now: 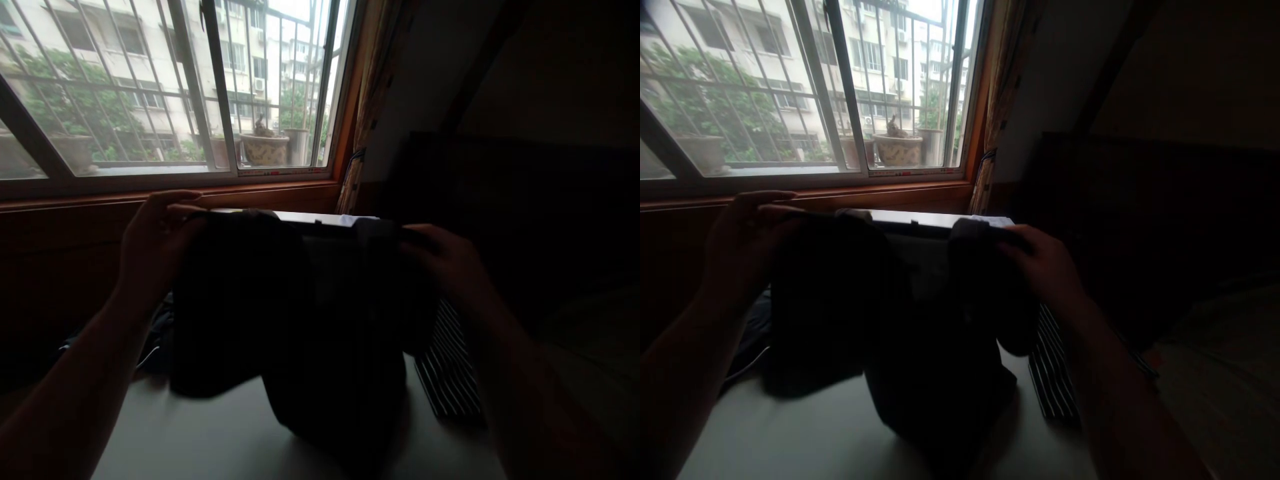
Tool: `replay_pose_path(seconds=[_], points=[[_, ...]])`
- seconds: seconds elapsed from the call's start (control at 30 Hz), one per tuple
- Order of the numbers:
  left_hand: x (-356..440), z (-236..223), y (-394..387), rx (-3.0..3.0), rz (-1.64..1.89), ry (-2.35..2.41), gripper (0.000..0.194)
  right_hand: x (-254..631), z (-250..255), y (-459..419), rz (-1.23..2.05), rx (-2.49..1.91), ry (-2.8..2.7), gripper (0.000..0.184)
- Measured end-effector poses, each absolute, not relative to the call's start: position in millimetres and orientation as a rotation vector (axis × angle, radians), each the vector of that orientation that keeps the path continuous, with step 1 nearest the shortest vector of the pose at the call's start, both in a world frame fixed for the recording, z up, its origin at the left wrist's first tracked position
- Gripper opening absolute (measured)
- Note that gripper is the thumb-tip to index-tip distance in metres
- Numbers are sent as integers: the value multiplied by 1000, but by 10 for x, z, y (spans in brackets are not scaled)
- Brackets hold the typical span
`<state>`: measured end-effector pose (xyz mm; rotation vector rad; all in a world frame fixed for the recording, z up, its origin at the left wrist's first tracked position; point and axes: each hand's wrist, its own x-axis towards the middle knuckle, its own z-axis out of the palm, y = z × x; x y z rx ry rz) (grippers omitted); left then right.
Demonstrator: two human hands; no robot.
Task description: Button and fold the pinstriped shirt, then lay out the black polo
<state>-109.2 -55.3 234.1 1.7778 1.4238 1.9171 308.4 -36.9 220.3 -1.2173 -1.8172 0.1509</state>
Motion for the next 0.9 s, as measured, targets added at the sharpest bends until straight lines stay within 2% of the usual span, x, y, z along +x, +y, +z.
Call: replay_pose_path(seconds=[0.03,0.07,0.13,0.2,0.23,0.3,0.33,0.4,0.47,0.53,0.6,0.67,0.73,0.83,0.9], points=[[-1115,2362,-359,1988,1880,1560,30,3018,2265,-206,-63,-1205,-1811,21],[-1132,2358,-190,2198,1797,1644,30,2956,2302,-58,-269,-1207,-1819,23],[-1130,2276,47,2510,1626,1740,47,2853,2280,151,-520,-1201,-1815,30],[-1072,2090,129,2631,1505,1790,55,2792,2125,208,-588,-1183,-1846,31],[-1026,1960,113,2672,1428,1778,53,2777,2005,181,-552,-1182,-1889,28],[-922,1647,-9,2727,1182,1714,39,2772,1706,45,-369,-1205,-2024,13],[-871,1475,-102,2750,1085,1668,30,2781,1543,-51,-208,-1257,-2110,14],[-783,1132,-321,2795,867,1539,19,2818,1223,-271,155,-1373,-2259,26],[-711,831,-547,2822,690,1407,8,2874,950,-499,480,-1457,-2344,27],[-644,601,-747,2793,455,1276,12,2932,754,-710,711,-1514,-2361,30],[-567,437,-900,2738,314,1257,24,2963,639,-892,841,-1520,-2323,44],[-472,306,-993,2718,289,1267,33,2940,589,-1036,927,-1515,-2283,57],[-363,180,-1028,2716,344,1275,39,2853,576,-1138,970,-1514,-2242,61],[-202,35,-1018,2618,507,1248,46,2630,570,-1220,1026,-1501,-2141,46],[-121,47,-1006,2388,621,1189,52,2449,546,-1248,1240,-1426,-2006,28]])
